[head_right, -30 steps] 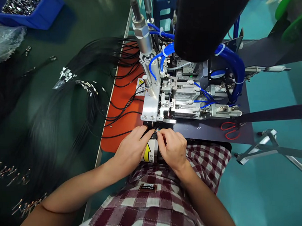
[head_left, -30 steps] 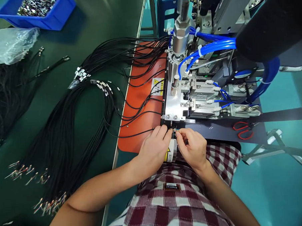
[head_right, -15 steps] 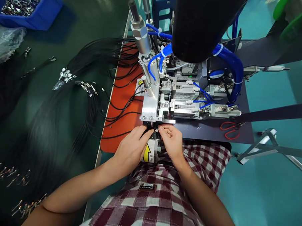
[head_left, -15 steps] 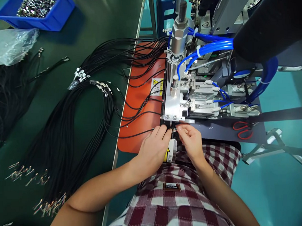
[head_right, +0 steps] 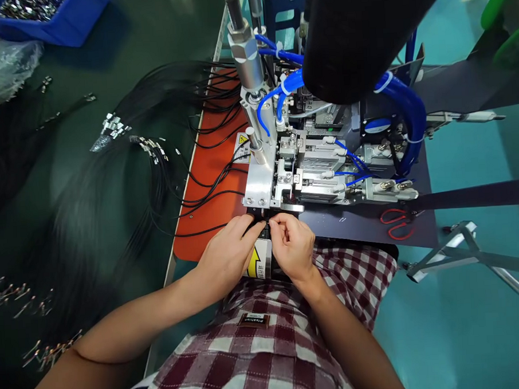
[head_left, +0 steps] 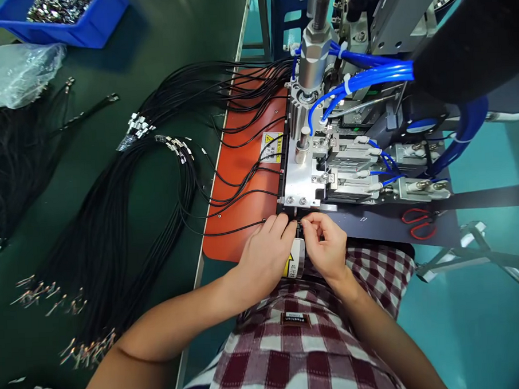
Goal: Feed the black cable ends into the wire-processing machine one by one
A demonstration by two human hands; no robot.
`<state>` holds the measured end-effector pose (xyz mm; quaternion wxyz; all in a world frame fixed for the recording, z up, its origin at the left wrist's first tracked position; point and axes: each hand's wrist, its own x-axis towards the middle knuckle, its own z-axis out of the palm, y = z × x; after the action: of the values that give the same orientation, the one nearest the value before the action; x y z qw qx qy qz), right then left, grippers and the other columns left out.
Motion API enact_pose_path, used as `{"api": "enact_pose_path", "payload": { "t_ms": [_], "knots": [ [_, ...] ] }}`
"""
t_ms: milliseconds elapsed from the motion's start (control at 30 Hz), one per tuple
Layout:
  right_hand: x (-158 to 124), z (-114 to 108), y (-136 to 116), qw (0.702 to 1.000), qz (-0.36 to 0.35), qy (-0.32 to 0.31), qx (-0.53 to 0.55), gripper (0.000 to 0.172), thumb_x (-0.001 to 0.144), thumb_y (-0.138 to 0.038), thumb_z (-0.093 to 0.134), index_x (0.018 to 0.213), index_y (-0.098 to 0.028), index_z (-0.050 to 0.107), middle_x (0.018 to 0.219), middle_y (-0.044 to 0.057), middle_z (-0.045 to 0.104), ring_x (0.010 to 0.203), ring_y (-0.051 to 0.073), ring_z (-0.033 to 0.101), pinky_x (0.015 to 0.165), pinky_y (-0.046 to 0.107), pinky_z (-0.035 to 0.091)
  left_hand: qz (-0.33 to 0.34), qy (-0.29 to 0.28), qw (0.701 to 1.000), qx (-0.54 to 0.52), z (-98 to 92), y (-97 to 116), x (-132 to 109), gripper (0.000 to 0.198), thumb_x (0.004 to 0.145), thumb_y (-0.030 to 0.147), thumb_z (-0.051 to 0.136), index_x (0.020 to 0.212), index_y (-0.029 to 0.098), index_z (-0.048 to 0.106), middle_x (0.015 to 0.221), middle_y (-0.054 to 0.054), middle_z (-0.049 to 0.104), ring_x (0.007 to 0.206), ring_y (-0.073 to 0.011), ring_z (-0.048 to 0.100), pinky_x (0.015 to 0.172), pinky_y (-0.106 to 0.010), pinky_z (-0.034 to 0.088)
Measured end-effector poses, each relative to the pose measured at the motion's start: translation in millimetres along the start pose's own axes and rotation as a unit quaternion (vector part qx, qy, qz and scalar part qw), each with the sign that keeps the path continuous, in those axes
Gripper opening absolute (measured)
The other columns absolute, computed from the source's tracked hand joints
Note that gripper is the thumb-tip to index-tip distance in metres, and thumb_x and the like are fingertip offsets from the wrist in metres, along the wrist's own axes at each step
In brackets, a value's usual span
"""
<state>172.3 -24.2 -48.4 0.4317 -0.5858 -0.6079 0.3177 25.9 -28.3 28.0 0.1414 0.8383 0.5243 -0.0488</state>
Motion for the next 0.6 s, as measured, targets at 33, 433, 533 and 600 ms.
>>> {"api": "enact_pose_path", "payload": {
  "t_ms": [33,433,533,600],
  "knots": [
    [-0.6,0.3,-0.1,0.999,0.027,-0.001,0.026,0.007,0.086,-0.025,0.058,0.084,-0.019,0.061,0.062,-0.002,0.055,0.053,0.011,0.043,0.053,0.026,0.037,-0.001,-0.001,1.000,-0.001,0.0,-0.1,-0.1,0.032,0.088,0.009,0.043,0.118,0.011,0.054,0.110,-0.012,0.054,0.097,-0.0254,0.052,0.082,-0.038,0.052],
    [4.2,3.6,5.3,0.881,0.322,-0.026,0.346,0.029,0.074,-0.042,0.069,0.068,-0.018,0.055,0.050,-0.009,0.036,0.043,0.007,0.025,0.040,0.022,0.019,0.003,0.019,1.000,-0.003,3.5,-1.2,-0.7,0.032,0.088,0.008,0.044,0.118,0.012,0.054,0.112,-0.012,0.053,0.099,-0.0248,0.051,0.082,-0.036,0.051],
    [4.2,0.3,8.2,0.897,0.302,-0.025,0.322,0.033,0.080,-0.048,0.063,0.068,-0.019,0.053,0.051,-0.008,0.037,0.043,0.007,0.028,0.040,0.022,0.022,0.009,0.020,1.000,-0.006,3.5,-1.7,-0.5,0.032,0.088,0.008,0.045,0.118,0.012,0.054,0.113,-0.012,0.053,0.100,-0.0251,0.050,0.083,-0.036,0.051],
    [2.3,-0.4,6.6,0.925,0.264,-0.047,0.271,0.034,0.084,-0.050,0.058,0.071,-0.019,0.055,0.053,-0.006,0.042,0.044,0.008,0.034,0.041,0.023,0.026,0.007,0.022,1.000,-0.005,4.0,-1.8,-0.5,0.030,0.088,0.009,0.044,0.117,0.012,0.054,0.112,-0.012,0.053,0.099,-0.0250,0.050,0.083,-0.037,0.051]
  ]
}}
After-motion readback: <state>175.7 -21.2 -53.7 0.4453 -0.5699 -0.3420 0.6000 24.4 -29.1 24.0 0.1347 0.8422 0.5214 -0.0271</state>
